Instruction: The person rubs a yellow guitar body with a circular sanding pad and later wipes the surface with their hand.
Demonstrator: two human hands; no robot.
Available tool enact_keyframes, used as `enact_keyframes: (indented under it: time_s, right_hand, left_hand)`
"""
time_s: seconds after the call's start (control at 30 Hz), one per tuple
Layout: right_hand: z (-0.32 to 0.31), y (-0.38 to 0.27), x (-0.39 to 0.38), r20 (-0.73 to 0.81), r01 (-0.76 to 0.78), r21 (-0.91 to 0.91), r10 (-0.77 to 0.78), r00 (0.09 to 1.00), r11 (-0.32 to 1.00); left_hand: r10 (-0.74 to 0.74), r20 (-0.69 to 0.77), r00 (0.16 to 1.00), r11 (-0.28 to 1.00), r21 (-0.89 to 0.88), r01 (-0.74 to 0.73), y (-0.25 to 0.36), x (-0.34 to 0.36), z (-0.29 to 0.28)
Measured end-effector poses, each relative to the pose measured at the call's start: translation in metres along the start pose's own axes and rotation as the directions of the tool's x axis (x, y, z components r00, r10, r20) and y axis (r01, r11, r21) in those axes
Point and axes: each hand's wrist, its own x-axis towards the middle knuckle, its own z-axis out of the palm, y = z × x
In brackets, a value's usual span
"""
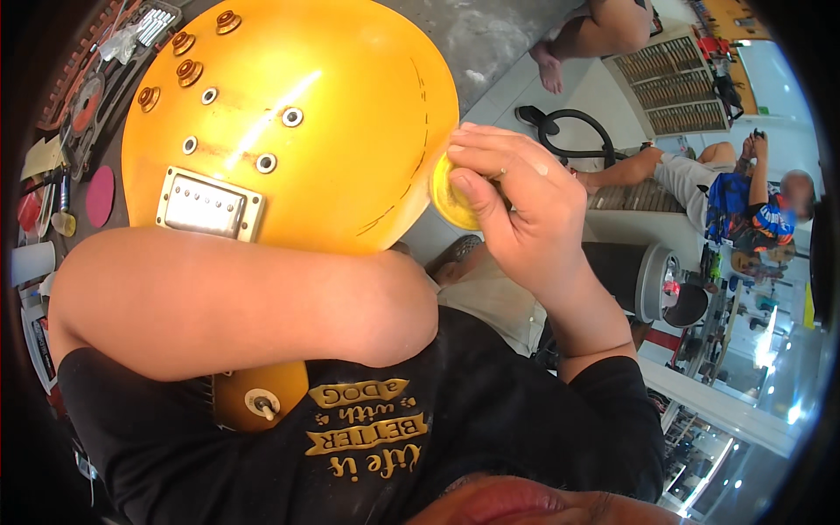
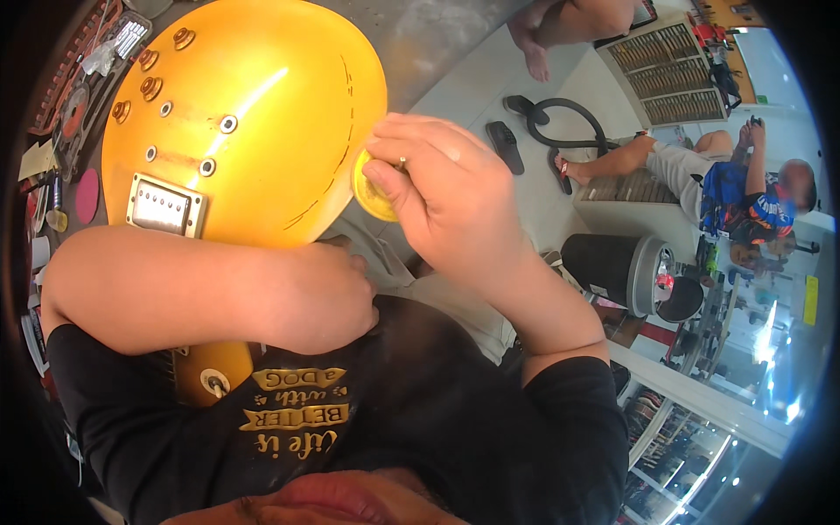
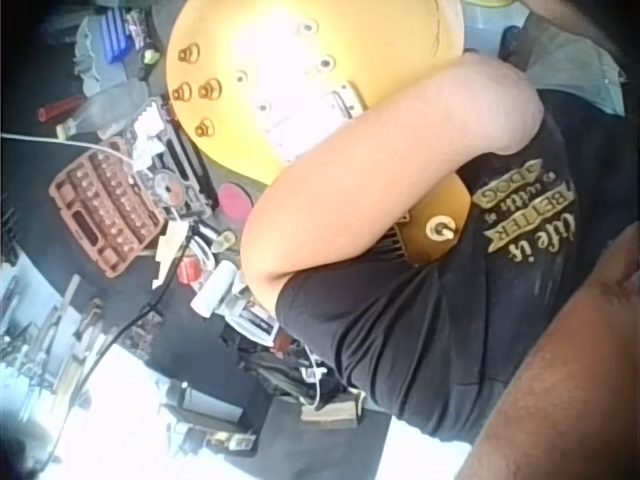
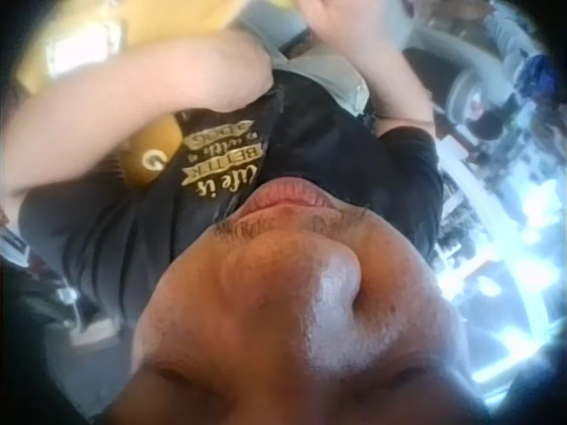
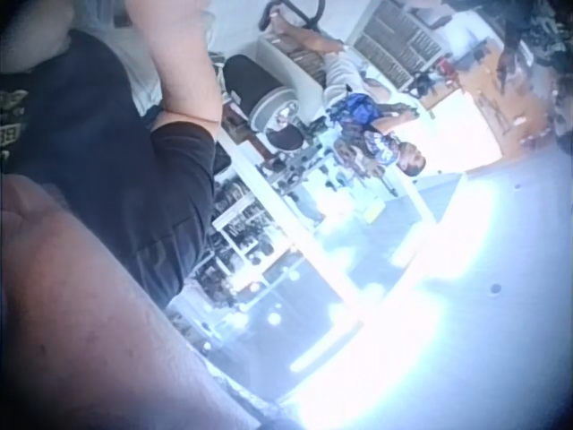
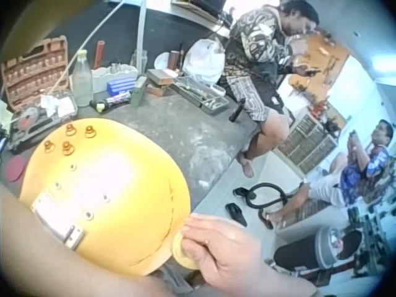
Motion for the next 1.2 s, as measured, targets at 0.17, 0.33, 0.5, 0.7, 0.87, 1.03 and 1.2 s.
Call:
enact_keyframes:
  time_s: [0.17, 0.33, 0.5, 0.7, 0.87, 1.03, 1.2]
  right_hand:
    - [0.002, -0.027, -0.005, 0.061, -0.021, 0.005, 0.021, 0.998, 1.0]
    - [0.003, -0.024, -0.008, 0.013, 0.002, -0.1, 0.0, 1.0, 0.995]
    - [0.004, -0.018, -0.007, 0.001, -0.007, -0.079, 0.007, 1.0, 0.997]
    - [0.006, -0.017, -0.002, -0.016, -0.032, -0.065, 0.031, 0.999, 0.997]
    - [0.007, -0.034, -0.007, 0.042, 0.022, 0.067, -0.024, 0.999, 0.998]
    - [0.006, -0.028, -0.008, -0.002, -0.011, 0.009, 0.011, 1.0, 1.0]
    - [0.009, -0.002, -0.003, -0.068, -0.022, -0.032, 0.02, 0.997, 0.999]
  left_hand:
    - [-0.013, 0.016, 1.0, 0.995, -0.097, 0.014, -0.004, -0.002, -0.001]
    - [-0.008, -0.009, 1.0, 0.998, -0.059, 0.007, -0.004, -0.004, -0.002]
    - [-0.006, -0.018, 1.0, 0.999, -0.049, 0.006, -0.002, -0.003, 0.001]
    - [0.01, -0.059, 0.998, 1.0, -0.012, -0.011, -0.003, -0.001, 0.005]
    - [0.009, -0.012, 1.0, 0.997, -0.082, -0.009, -0.003, -0.005, 0.0]
    - [0.006, -0.068, 0.998, 1.0, -0.017, -0.008, -0.003, -0.005, 0.0]
    - [-0.027, 0.028, 0.999, 0.999, -0.031, 0.028, 0.0, -0.001, -0.001]
